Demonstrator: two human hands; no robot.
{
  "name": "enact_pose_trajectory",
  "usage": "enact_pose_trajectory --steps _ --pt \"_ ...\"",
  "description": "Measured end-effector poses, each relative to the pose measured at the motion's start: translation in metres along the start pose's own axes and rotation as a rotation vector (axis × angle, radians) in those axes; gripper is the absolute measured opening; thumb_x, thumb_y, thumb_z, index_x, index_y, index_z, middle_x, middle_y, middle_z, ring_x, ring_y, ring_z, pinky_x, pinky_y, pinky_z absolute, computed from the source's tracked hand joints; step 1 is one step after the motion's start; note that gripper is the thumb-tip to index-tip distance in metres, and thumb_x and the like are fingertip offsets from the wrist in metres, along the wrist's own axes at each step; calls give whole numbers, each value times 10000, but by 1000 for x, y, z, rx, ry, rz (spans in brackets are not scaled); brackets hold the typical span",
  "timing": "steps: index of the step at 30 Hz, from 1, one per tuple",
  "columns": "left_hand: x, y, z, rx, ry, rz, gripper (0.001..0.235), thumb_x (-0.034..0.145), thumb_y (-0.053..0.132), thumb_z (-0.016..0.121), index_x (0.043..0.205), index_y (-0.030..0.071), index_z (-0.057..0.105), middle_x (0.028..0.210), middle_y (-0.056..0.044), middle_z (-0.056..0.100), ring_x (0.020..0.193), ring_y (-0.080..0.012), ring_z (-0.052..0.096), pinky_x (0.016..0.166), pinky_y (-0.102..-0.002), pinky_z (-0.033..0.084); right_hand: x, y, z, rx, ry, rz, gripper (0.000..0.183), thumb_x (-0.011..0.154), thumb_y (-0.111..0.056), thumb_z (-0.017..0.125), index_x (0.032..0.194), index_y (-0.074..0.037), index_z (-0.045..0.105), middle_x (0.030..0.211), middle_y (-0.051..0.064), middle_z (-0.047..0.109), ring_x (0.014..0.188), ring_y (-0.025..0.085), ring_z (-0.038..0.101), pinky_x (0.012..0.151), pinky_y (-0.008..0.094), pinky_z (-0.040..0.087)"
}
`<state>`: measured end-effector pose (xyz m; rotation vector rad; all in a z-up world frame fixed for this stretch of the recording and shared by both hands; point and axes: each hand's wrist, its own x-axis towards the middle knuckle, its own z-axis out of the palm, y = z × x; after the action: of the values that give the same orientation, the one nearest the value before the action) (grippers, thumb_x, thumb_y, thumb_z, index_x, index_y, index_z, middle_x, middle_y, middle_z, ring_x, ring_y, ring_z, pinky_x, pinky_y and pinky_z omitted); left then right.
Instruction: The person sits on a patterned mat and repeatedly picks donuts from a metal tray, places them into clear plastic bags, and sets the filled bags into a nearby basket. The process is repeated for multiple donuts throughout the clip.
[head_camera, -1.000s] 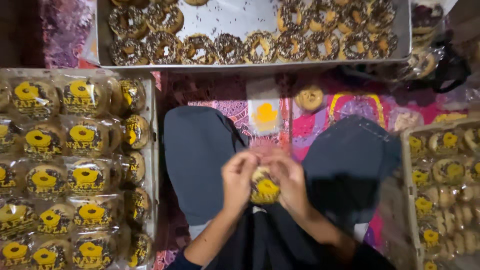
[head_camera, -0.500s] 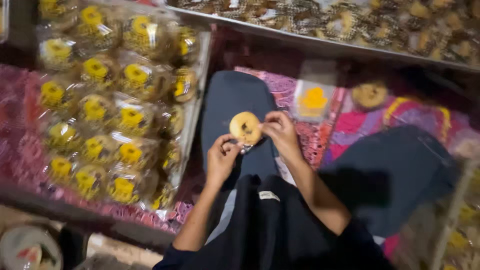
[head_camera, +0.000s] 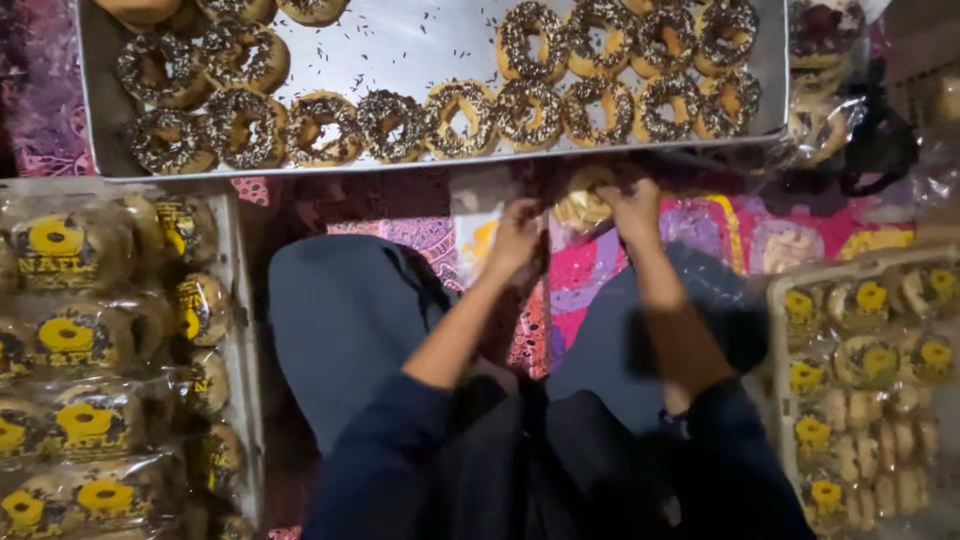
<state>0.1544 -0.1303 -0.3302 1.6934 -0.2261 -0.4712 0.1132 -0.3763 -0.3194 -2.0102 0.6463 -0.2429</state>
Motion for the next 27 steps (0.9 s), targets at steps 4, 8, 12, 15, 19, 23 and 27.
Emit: enact_pose_trajectory --steps 4,8,12,15,19,23,27 --pt "-2 16 -76 790 -57 -111 761 787 432 771 1465 172 545 1364 -129 623 1244 -342 544 1067 -554 386 -16 -12 64 31 -229 -107 180 990 -166 656 980 13 668 890 171 652 831 291 611 770 429 506" --pt "-8 29 -99 1205 -153 -207 1105 564 627 873 1526 239 492 1465 -136 529 1356 -388 408 1070 -699 215 -35 -48 155 -746 -663 -70 328 974 -231 515 1080 -28 750 1115 284 728 1081 427 700 1010 504 528" --pt "-1 26 -113 1172 -236 -298 926 600 679 864 1376 239 612 1451 -92 561 1409 -364 411 1163 -715 171 -12 -65 219 -748 -741 -420 496 823 -375 608 1114 10 722 1178 289 665 1123 430 630 989 501 483" --pt "-6 18 -115 1050 -295 -342 855 659 614 850 1404 265 618 1432 -93 612 1420 -333 463 1250 -675 176 8 -65 217 -714 -1175 -118 547 938 -530 569 1125 -37 716 1130 235 692 1044 395 682 917 499 519" --pt "-28 35 -106 920 -51 -148 885 701 413 886 1457 147 509 1478 -190 501 1447 -466 278 1165 -719 96 -20 -112 149 -863 -1004 -225 431 954 -467 592 1102 -114 791 1056 149 772 931 363 746 831 461 571" --pt "-79 73 -143 -360 374 24 845 884 325 733 1510 -65 322 1515 -302 343 1429 -453 267 1149 -567 244 -116 -218 89 -330 -620 -537 467 1001 -334 567 1419 -127 545 1200 173 700 1079 377 720 902 490 568" --pt "-104 95 -218 -1486 152 -226 505 1137 374 515 1462 -12 526 1385 -168 610 1250 -281 583 1025 -397 479 -144 -323 100 -569 -842 -1290 651 846 -546 709 1354 -165 567 1382 163 658 1228 393 662 924 572 518"
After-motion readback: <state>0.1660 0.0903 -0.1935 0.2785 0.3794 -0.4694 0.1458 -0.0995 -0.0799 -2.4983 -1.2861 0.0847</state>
